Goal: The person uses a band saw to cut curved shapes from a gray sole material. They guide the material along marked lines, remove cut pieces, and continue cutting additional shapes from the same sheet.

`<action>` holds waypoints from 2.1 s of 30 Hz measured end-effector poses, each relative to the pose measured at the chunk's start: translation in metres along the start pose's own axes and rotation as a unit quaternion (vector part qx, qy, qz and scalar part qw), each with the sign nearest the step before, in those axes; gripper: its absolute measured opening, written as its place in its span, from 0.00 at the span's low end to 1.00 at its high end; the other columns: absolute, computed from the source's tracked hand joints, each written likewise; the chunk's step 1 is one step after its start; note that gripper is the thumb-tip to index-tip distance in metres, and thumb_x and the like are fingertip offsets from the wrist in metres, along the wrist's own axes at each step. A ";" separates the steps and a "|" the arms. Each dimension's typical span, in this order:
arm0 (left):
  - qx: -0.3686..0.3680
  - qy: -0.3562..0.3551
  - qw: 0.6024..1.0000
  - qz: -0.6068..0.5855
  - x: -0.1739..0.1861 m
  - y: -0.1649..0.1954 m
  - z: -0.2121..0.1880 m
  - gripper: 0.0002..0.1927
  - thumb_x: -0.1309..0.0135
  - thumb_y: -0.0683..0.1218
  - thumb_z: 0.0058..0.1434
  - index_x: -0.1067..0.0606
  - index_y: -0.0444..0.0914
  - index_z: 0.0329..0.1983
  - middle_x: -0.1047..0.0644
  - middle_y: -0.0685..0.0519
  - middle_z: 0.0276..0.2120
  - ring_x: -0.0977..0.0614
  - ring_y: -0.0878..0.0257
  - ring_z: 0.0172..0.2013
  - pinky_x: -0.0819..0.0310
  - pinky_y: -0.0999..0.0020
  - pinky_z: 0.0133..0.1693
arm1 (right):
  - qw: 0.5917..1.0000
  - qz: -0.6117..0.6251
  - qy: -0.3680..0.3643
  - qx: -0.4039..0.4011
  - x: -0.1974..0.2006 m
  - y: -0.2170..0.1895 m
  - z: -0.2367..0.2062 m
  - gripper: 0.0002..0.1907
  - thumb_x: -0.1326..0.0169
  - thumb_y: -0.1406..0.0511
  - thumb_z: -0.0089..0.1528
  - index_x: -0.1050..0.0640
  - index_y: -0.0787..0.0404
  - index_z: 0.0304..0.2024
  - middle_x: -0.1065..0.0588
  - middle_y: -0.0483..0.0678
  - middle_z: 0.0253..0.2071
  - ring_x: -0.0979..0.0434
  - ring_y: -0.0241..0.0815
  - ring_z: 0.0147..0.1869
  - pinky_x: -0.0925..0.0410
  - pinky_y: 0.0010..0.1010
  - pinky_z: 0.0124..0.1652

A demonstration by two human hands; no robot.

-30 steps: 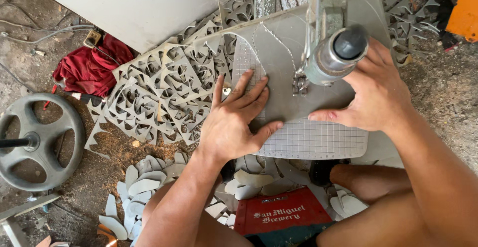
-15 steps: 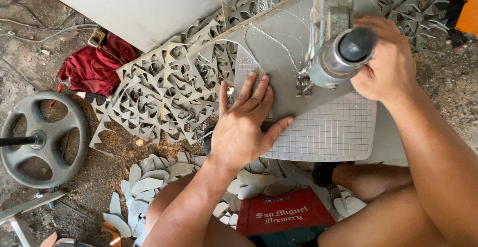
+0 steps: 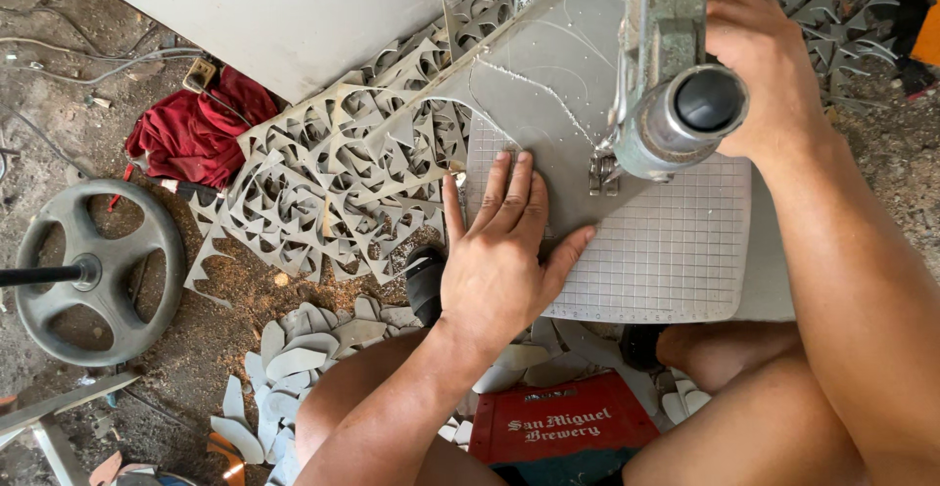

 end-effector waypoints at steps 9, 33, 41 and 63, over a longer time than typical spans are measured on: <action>0.010 -0.011 1.000 0.007 -0.002 0.010 0.001 0.34 0.48 0.56 0.68 0.30 0.21 0.61 0.32 0.28 0.66 0.34 0.39 0.70 0.54 0.26 0.67 | 0.998 -0.057 -0.005 0.035 -0.012 0.017 0.012 0.07 0.36 0.69 0.64 0.20 0.63 0.43 0.21 0.51 0.43 0.24 0.51 0.50 0.29 0.37 0.55; -0.004 -0.028 0.997 0.067 0.001 0.023 0.000 0.37 0.49 0.61 0.67 0.26 0.18 0.54 0.26 0.22 0.56 0.26 0.32 0.63 0.49 0.34 0.68 | 0.959 0.129 -0.016 -0.251 -0.046 0.037 0.056 0.04 0.43 0.68 0.68 0.23 0.62 0.43 0.21 0.47 0.38 0.19 0.40 0.41 0.26 0.32 0.43; -0.012 -0.050 0.989 0.136 0.007 0.027 0.008 0.39 0.48 0.66 0.64 0.23 0.21 0.50 0.22 0.27 0.51 0.22 0.37 0.57 0.39 0.42 0.64 | 0.965 0.101 -0.035 -0.240 -0.060 0.043 0.069 0.06 0.42 0.68 0.68 0.23 0.64 0.46 0.20 0.49 0.40 0.18 0.41 0.42 0.25 0.33 0.43; 0.021 0.018 1.000 -0.005 0.023 -0.004 0.032 0.13 0.35 0.54 0.53 0.21 0.41 0.26 0.19 0.62 0.38 0.18 0.59 0.43 0.24 0.60 0.33 | 0.999 -0.043 0.032 0.002 -0.056 -0.012 0.002 0.14 0.43 0.72 0.72 0.20 0.58 0.60 0.22 0.55 0.63 0.21 0.50 0.64 0.27 0.37 0.63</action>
Point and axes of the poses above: each hand's wrist, its own z-axis towards the middle knuckle, its own x-axis out of the back of the hand, y = z × x, the point moved 5 cm from there along z, towards the middle knuckle
